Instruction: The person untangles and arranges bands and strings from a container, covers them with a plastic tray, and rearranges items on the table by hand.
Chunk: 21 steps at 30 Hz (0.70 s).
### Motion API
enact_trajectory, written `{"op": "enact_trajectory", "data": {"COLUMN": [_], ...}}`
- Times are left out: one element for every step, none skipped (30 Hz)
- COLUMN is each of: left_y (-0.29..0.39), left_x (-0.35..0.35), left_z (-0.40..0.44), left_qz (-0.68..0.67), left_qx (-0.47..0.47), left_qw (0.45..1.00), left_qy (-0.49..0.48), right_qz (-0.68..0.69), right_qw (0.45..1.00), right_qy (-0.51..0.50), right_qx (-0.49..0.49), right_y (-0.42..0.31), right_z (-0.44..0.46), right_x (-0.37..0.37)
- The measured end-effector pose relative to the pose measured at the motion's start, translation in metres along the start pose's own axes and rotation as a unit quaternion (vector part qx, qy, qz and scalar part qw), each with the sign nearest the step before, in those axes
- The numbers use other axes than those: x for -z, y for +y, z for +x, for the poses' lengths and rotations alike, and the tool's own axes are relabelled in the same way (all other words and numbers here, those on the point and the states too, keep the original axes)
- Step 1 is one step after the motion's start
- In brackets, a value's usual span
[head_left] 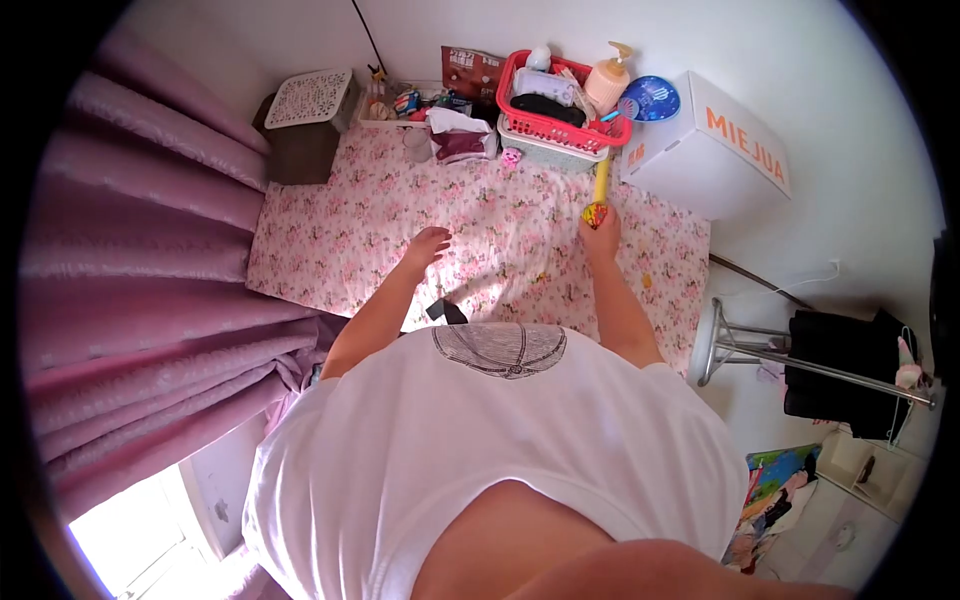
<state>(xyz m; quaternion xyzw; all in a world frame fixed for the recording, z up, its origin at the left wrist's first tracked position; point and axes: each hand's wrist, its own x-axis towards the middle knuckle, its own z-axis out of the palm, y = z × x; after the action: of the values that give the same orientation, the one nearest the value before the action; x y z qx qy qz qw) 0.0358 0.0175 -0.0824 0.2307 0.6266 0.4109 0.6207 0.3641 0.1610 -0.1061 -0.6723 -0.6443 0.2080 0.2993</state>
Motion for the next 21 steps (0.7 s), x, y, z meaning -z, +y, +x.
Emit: {"op": "enact_trajectory", "data": {"left_y": [-0.002,-0.006,-0.006,-0.004,-0.002,-0.004,-0.008,-0.011,-0.006,-0.004,-0.001,0.009,0.021,0.028,0.034,0.041,0.046,0.051,0.055,0.059,0.061], "left_x": [0.003,0.006,0.007,0.010,0.012,0.017,0.022,0.028,0.033,0.037,0.039,0.038,0.033,0.030,0.027,0.026,0.025,0.025,0.026,0.027,0.027], "left_z": [-0.003,-0.006,-0.011,-0.014,-0.019,-0.018,-0.015,-0.013,-0.010,-0.013,-0.013,-0.016,-0.025,-0.031,-0.036,-0.040,-0.043,-0.048,-0.052,-0.056,-0.060], "left_qz": [0.013,0.032,0.053,0.075,0.099,0.148,0.198,0.246,0.257,0.318,0.375,0.428,0.471,0.496,0.519,0.540,0.554,0.567,0.582,0.588,0.595], "left_qx": [0.004,0.006,0.007,0.007,0.004,-0.038,-0.078,-0.118,-0.126,-0.181,-0.238,-0.295,-0.270,-0.280,-0.290,-0.301,-0.301,-0.301,-0.301,-0.309,-0.317], "left_qw": [1.000,0.999,0.998,0.997,0.994,0.987,0.975,0.959,0.957,0.928,0.892,0.848,0.832,0.812,0.792,0.771,0.763,0.754,0.745,0.736,0.727], "left_qy": [-0.001,0.010,0.020,0.030,0.038,0.050,0.062,0.071,0.048,0.066,0.083,0.100,0.115,0.127,0.139,0.152,0.144,0.137,0.129,0.130,0.131], "right_qz": [-0.020,-0.038,-0.056,-0.077,-0.097,-0.118,-0.115,-0.112,-0.109,-0.117,-0.124,-0.131,-0.140,-0.151,-0.162,-0.162,-0.160,-0.156,-0.152,-0.146,-0.149], "right_qw": [1.000,0.999,0.998,0.997,0.995,0.992,0.992,0.992,0.992,0.991,0.990,0.989,0.988,0.986,0.982,0.980,0.977,0.975,0.972,0.969,0.966], "right_qy": [-0.002,-0.005,-0.007,0.008,0.023,0.039,0.046,0.054,0.062,0.053,0.046,0.041,0.017,-0.009,-0.034,-0.051,-0.069,-0.070,-0.072,-0.074,-0.079], "right_qx": [0.003,0.005,0.006,0.011,0.017,0.022,0.026,0.029,0.030,0.036,0.043,0.052,0.064,0.077,0.091,0.105,0.121,0.143,0.165,0.185,0.194], "right_y": [-0.003,-0.005,-0.006,-0.004,-0.001,-0.007,-0.014,-0.020,-0.029,-0.036,-0.045,-0.057,-0.079,-0.101,-0.121,-0.134,-0.146,-0.155,-0.164,-0.173,-0.182], "right_z": [0.002,0.002,0.000,0.000,0.000,-0.004,-0.009,-0.015,-0.024,-0.036,-0.045,-0.052,-0.063,-0.078,-0.092,-0.103,-0.112,-0.120,-0.128,-0.134,-0.139], "right_x": [0.001,0.001,-0.001,-0.005,-0.011,-0.012,-0.014,-0.015,-0.015,-0.018,-0.022,-0.026,-0.023,-0.019,-0.017,-0.021,-0.024,-0.026,-0.028,-0.030,-0.031]}}
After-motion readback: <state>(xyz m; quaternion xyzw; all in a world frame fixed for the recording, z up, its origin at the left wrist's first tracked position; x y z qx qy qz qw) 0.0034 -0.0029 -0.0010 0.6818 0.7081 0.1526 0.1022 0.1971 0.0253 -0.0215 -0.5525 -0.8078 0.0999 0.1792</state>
